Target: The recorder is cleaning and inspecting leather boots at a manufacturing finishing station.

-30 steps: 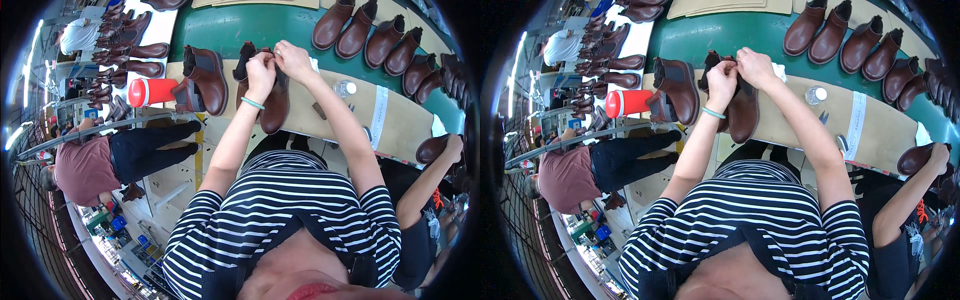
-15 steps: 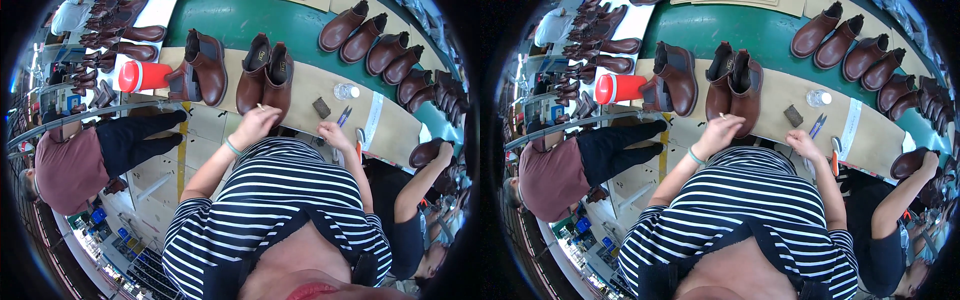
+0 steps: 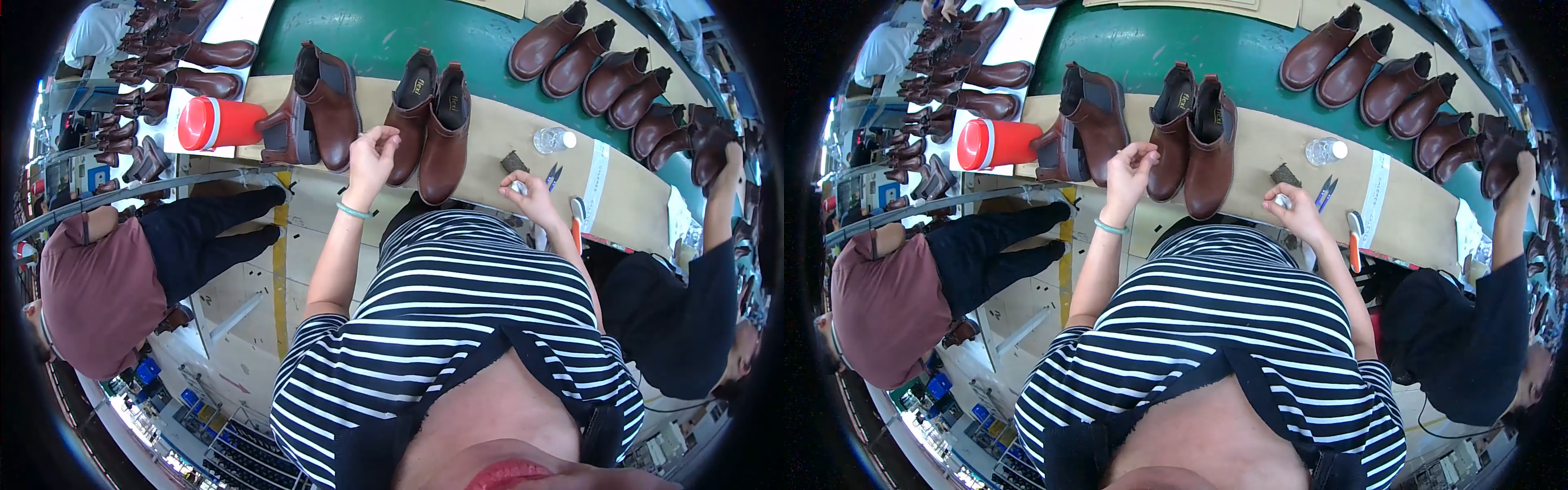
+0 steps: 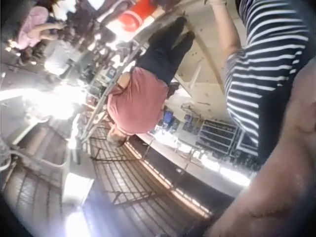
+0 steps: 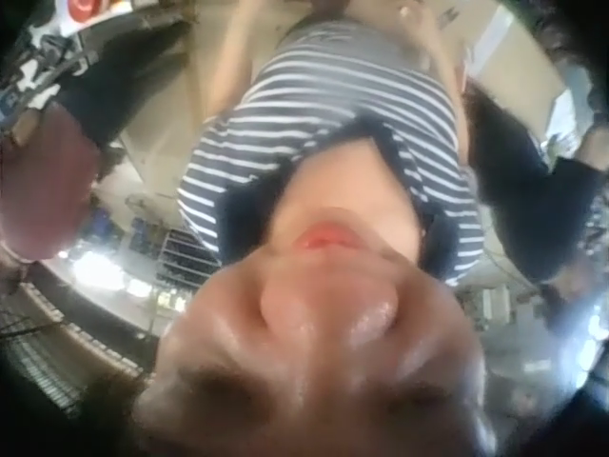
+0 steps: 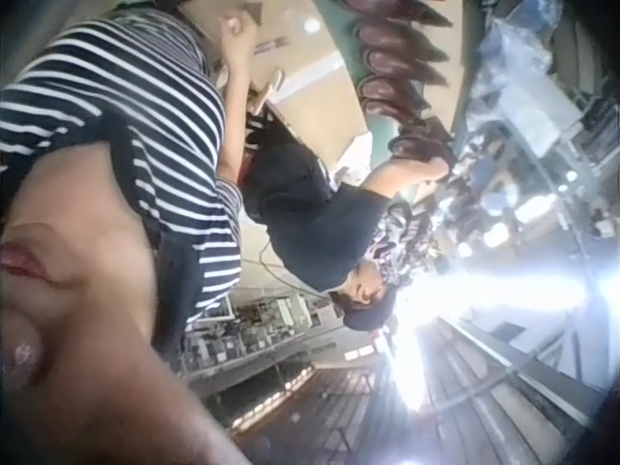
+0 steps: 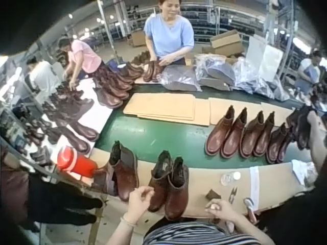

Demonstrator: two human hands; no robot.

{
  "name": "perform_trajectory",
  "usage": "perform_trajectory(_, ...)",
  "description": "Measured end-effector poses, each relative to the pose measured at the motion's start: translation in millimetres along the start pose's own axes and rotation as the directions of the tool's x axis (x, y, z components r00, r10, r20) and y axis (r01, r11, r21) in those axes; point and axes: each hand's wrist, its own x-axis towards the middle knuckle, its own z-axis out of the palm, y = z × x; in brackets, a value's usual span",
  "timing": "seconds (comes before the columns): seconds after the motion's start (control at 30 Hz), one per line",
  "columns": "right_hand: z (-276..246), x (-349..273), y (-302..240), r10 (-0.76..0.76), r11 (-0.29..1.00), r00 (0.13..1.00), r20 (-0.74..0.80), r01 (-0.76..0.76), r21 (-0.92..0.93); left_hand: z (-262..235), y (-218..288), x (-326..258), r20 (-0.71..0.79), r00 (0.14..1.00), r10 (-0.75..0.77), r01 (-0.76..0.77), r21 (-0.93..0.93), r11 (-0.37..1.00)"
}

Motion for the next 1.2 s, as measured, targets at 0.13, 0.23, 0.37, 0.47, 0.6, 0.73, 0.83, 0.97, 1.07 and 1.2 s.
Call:
perform_trajectory(0.13, -0.6, 14.0, -36.3, -0.084, 0.995, 0.994, -0.064, 0.087, 0.054, 15.1, 5.4, -3.0, 0.062, 0.998, -0.006, 0.012, -0.102, 0.995)
perform_trajectory(0.23, 5.9, 31.9, -67.2, -0.241, 0.970, 0.959, -0.147, 0.245, 0.004, 23.0, 9.4, -3.3, 0.091, 0.996, -0.010, 0.016, -0.058, 0.998)
perform_trajectory(0.37, 20.0, 55.6, -113.8, -0.312, 0.944, 0.940, -0.140, 0.290, -0.158, 32.4, 6.6, -1.0, 0.096, 0.995, 0.022, -0.019, -0.030, 0.999)
perform_trajectory(0.47, 24.3, 77.3, -90.4, -0.455, 0.874, 0.870, -0.189, 0.396, -0.282, 35.0, 7.2, 1.8, 0.071, 0.997, 0.043, -0.037, -0.078, 0.996)
perform_trajectory(0.6, 13.8, 73.1, -75.5, -0.342, 0.927, 0.924, -0.170, 0.303, -0.219, 25.5, 14.6, 2.6, 0.034, 0.999, 0.005, -0.001, -0.114, 0.993)
perform_trajectory(0.73, 9.2, 70.6, -73.7, -0.358, 0.928, 0.914, -0.192, 0.324, -0.185, 26.1, 32.1, 11.8, -0.070, 0.997, 0.030, -0.044, -0.208, 0.977)
perform_trajectory(0.83, 12.1, 71.5, -81.5, -0.393, 0.912, 0.902, -0.177, 0.357, -0.201, 33.8, 44.4, 31.1, -0.111, 0.985, 0.130, -0.155, -0.253, 0.955)
perform_trajectory(0.97, 18.9, 66.9, -87.3, -0.500, 0.862, 0.845, -0.189, 0.465, -0.201, 49.1, 64.2, 58.0, -0.017, 0.975, 0.223, -0.215, 0.205, 0.955)
perform_trajectory(1.07, 11.7, 48.7, -79.9, -0.283, 0.959, 0.925, -0.252, 0.276, -0.064, 62.2, 65.5, 61.1, 0.012, 0.973, 0.230, -0.204, 0.512, 0.834)
perform_trajectory(1.2, -10.7, 17.7, -0.6, -0.022, 0.968, 0.931, -0.363, -0.070, -0.240, 70.8, 55.4, 66.3, -0.032, 0.989, 0.145, -0.103, 0.557, 0.824)
